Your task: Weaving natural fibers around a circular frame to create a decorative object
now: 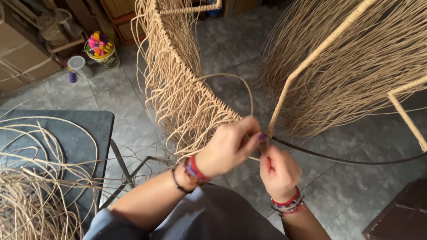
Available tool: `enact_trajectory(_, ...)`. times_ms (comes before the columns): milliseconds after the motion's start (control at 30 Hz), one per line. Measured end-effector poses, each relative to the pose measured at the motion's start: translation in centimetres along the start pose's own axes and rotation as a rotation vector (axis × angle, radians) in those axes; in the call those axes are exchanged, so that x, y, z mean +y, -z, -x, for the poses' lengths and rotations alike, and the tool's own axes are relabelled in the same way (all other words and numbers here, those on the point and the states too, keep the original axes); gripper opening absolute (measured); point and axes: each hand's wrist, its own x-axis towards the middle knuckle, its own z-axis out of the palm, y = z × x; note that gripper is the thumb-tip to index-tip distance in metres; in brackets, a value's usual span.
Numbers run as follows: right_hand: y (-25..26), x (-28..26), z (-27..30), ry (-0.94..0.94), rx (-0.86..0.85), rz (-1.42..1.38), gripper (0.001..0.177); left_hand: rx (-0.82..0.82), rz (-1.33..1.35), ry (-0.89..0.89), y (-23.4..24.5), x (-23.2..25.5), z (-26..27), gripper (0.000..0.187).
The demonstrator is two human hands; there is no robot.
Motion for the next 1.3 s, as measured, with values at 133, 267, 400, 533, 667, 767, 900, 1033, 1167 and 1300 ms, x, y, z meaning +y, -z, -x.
enact_trajectory(133,0.2,-0.7,-0.7,0.009,0.084,-0.022,0.02,0.14,-0.014,0.037,-0.8,-0.7,-1.3,0.012)
enact_trajectory(267,0.8,-0.8,-1.1,-0.109,-0.176,-0.268,0.015,-0.043,0.803,0.269,1.5,-0.5,0.4,0.026)
enact_trajectory(400,0.2,0.7,-0.7,-0.532,-0.436,-0.722,0.019,-0.015,0.196,-0.09,2.7,-0.4,3.8,0.028)
enact_trajectory(533,-1.5,2.3,-0.8,-0.58,-0.491,-0.942,0.019,-0.03,-0.496,-0.447,2.8,-1.6,5.1,0.017)
enact_trajectory(667,-3.8,3.4,0.8,-0.56,-0.372,-1.214,0.025,0.201,-0.807,-0.458,7.6,-5.4,7.7,0.017)
enact_trajectory(767,-4.4,3.1,1.0,-0.627,-0.371,-1.299,0.018,0.349,-1.025,-0.11,10.6,-4.9,8.9,0.019)
enact_trajectory(900,-5.8,2.8,1.4,-0.66,-0.349,-1.387,0.014,0.364,-1.022,-0.227,8.3,-1.0,5.8,0.009)
enact_trajectory(1033,-7.2,3.6,2.8,-0.69,-0.35,-1.244,0.01,0.257,-0.868,-0.532,4.0,-0.1,2.6,0.015)
enact_trajectory(1167,-7.0,3.2,1.5,-0.651,-0.332,-1.333,0.011,0.385,-0.897,-0.449,6.0,-3.4,4.1,0.012)
enact_trajectory(1300,-7.0,1.8,0.7,-0.669,-0.306,-1.44,0.013,0.676,-1.301,0.132,11.1,-4.7,8.8,0.007)
